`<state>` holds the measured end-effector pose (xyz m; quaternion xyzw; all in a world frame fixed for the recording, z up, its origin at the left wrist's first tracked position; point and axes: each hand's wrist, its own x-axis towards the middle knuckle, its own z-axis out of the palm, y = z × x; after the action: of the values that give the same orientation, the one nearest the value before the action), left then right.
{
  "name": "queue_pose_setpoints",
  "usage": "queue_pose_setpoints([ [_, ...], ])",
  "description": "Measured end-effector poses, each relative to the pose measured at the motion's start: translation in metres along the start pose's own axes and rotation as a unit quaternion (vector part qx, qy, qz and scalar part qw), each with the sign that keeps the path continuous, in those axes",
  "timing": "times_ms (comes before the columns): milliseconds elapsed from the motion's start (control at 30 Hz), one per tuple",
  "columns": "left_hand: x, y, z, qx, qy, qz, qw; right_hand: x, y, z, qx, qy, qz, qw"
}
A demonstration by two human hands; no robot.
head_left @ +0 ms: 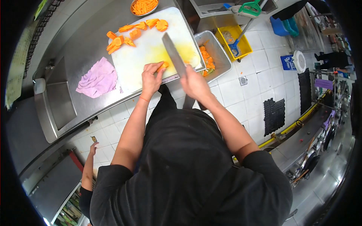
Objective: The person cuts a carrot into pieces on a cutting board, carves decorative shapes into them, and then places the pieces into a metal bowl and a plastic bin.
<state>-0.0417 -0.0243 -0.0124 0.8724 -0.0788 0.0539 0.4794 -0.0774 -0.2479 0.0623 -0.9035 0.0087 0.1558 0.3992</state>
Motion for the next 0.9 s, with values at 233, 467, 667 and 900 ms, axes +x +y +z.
queue_pose_setpoints([
  [233, -0.004, 0.009, -0.009, 0.090, 0.003, 0.030, 0.996, -0.049, 0.085, -0.069, 0.155, -0.085, 0.072, 0.982],
  [467, 0.009, 0.020, 0.031, 0.041, -0.034, 0.073, 0.996, -0.054, 0.090, -0.060, 0.341, 0.025, 0.175, 0.923],
  [667, 0.034, 0.040, 0.077, 0.033, -0.057, 0.119, 0.991, -0.029, 0.093, -0.028, 0.412, -0.024, 0.157, 0.897],
  [900, 0.041, 0.048, 0.083, 0.077, -0.093, 0.117, 0.986, 0.003, 0.096, -0.025, 0.446, -0.003, 0.119, 0.887],
])
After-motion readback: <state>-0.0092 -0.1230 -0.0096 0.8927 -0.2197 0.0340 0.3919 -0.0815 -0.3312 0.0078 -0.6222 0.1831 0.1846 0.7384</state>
